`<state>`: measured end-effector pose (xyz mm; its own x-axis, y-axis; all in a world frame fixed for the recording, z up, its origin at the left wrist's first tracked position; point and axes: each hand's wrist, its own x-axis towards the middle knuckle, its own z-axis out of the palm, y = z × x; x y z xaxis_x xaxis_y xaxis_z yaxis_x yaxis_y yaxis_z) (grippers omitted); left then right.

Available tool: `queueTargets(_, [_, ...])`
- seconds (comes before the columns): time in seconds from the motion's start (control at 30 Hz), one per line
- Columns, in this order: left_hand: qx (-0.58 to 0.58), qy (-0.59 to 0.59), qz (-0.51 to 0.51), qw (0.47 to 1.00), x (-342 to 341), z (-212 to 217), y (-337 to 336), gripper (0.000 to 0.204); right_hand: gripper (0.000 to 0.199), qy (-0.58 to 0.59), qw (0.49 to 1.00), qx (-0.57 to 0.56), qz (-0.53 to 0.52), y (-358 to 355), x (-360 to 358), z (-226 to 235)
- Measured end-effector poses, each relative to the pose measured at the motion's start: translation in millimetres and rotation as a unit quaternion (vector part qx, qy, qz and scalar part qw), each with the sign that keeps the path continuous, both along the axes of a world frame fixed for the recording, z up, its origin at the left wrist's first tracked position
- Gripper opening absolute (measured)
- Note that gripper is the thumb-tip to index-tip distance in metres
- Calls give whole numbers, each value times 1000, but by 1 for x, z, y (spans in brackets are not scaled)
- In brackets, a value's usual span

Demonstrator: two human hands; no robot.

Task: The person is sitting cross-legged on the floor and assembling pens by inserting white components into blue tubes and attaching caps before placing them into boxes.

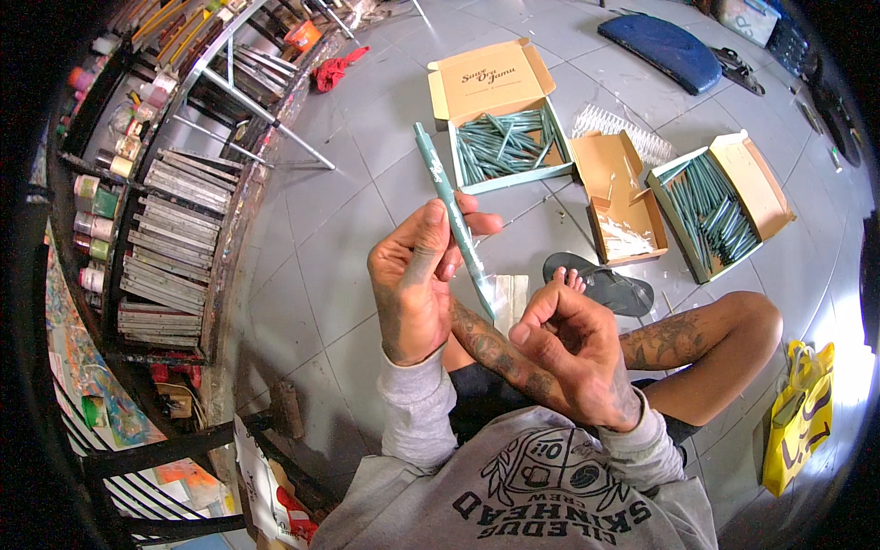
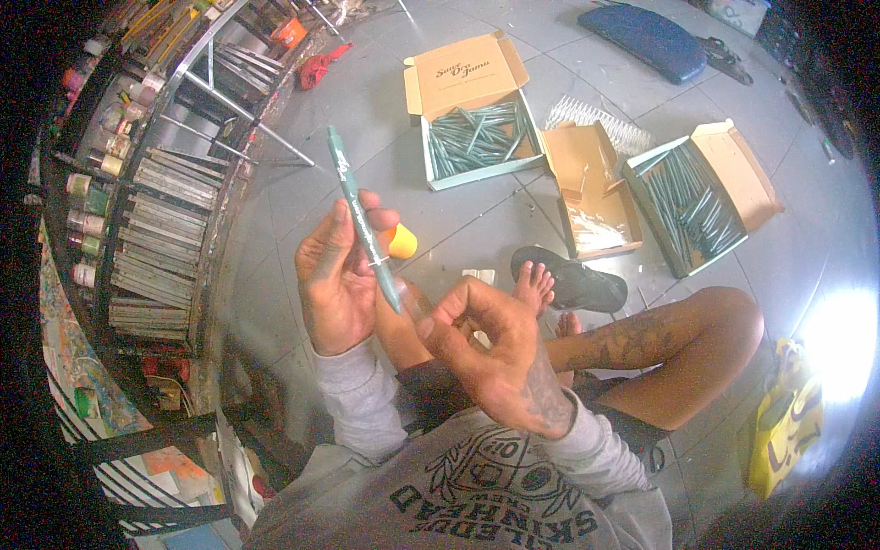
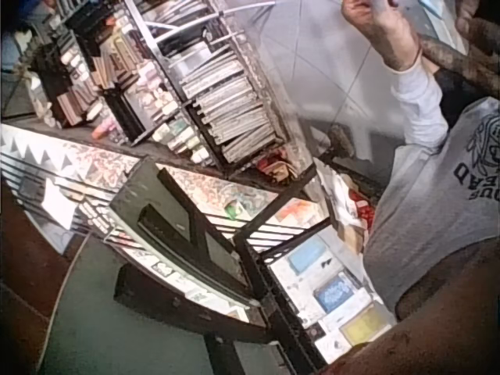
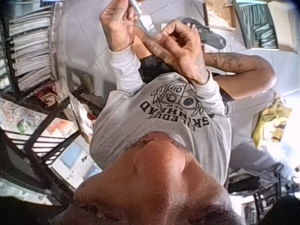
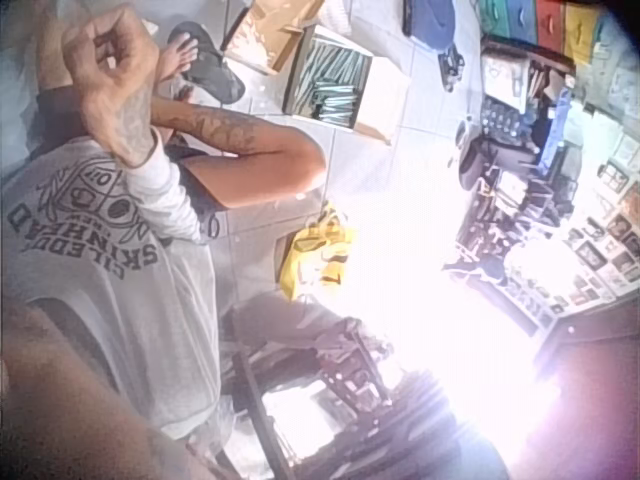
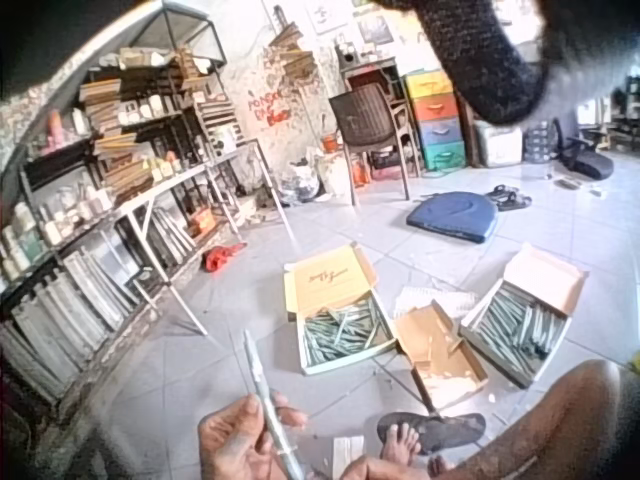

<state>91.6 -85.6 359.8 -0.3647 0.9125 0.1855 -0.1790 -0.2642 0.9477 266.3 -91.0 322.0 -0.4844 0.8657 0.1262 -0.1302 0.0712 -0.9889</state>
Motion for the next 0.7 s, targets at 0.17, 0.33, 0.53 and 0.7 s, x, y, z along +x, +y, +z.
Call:
queueTargets(0.17, [-5, -11, -12, 1000, -3, 0, -1, 35, 8, 56, 996, -75, 9, -4, -1, 5])
queueTargets(0.33, [32, 25, -6, 999, -3, 0, 1, 36, 7, 27, 999, -31, 23, -3, 2, 5])
queueTargets(0.53, [95, 52, -29, 994, -7, 1, 5, 34, 8, -3, 1000, 14, -10, -4, 1, -7])
queueTargets(0.7, [109, 59, -31, 992, -9, 2, 7, 33, 12, -44, 999, -18, 1, -4, 6, 4])
